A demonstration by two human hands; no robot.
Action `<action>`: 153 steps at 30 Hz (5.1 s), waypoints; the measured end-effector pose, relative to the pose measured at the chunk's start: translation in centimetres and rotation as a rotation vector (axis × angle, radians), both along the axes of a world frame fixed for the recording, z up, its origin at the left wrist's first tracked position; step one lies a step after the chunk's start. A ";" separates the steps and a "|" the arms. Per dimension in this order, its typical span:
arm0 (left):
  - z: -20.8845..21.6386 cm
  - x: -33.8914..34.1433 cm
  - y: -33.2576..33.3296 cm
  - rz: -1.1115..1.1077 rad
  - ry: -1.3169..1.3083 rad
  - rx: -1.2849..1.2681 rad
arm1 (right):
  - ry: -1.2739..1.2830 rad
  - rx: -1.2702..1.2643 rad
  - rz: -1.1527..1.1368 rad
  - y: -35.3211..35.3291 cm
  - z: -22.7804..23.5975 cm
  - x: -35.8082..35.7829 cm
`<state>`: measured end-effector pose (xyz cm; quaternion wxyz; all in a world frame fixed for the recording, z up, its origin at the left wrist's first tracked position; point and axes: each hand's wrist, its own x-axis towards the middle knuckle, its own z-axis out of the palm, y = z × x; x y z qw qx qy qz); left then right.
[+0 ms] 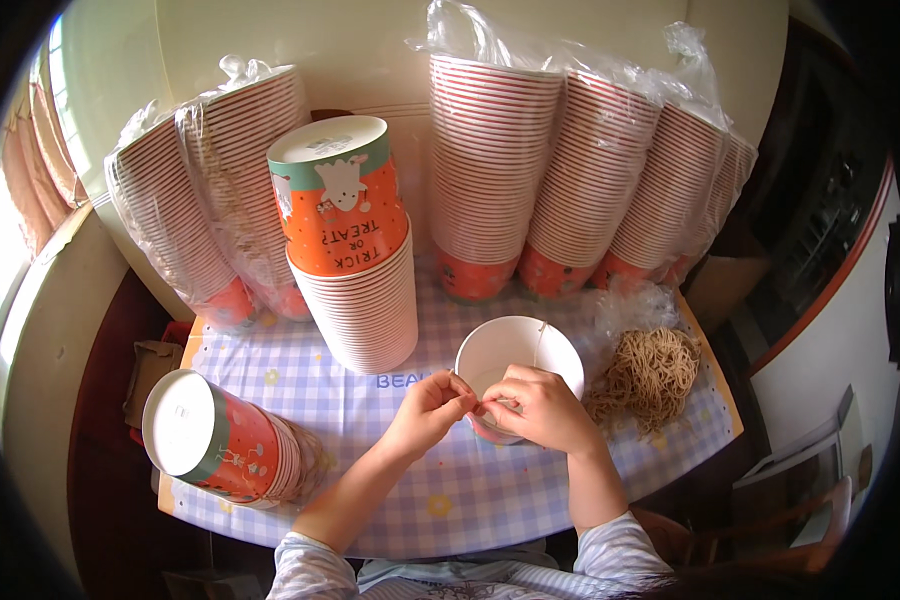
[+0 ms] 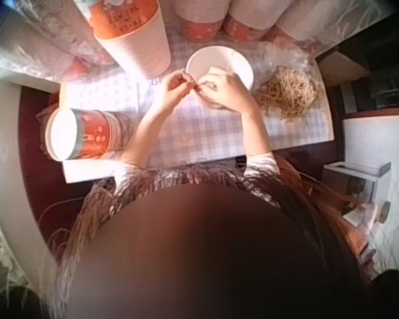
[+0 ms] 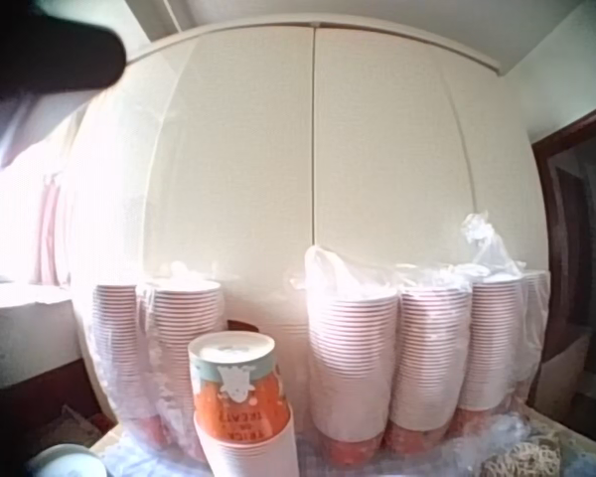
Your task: Placing rubber bands around the rims of decorative paper buckets for assembly or packaging.
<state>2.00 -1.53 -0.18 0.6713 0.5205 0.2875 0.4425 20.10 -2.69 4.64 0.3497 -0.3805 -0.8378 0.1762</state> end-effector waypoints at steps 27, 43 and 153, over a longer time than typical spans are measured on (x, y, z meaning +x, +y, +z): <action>0.6 1.4 -1.5 0.325 0.532 0.446 | 0.062 -0.088 -0.033 0.2 0.3 0.6; 0.6 1.0 -0.8 -0.060 0.027 -0.224 | 0.068 -0.195 -0.011 0.4 0.3 0.9; 1.0 0.6 -0.7 0.019 0.089 -0.156 | 0.109 -0.126 0.015 1.2 -0.8 0.2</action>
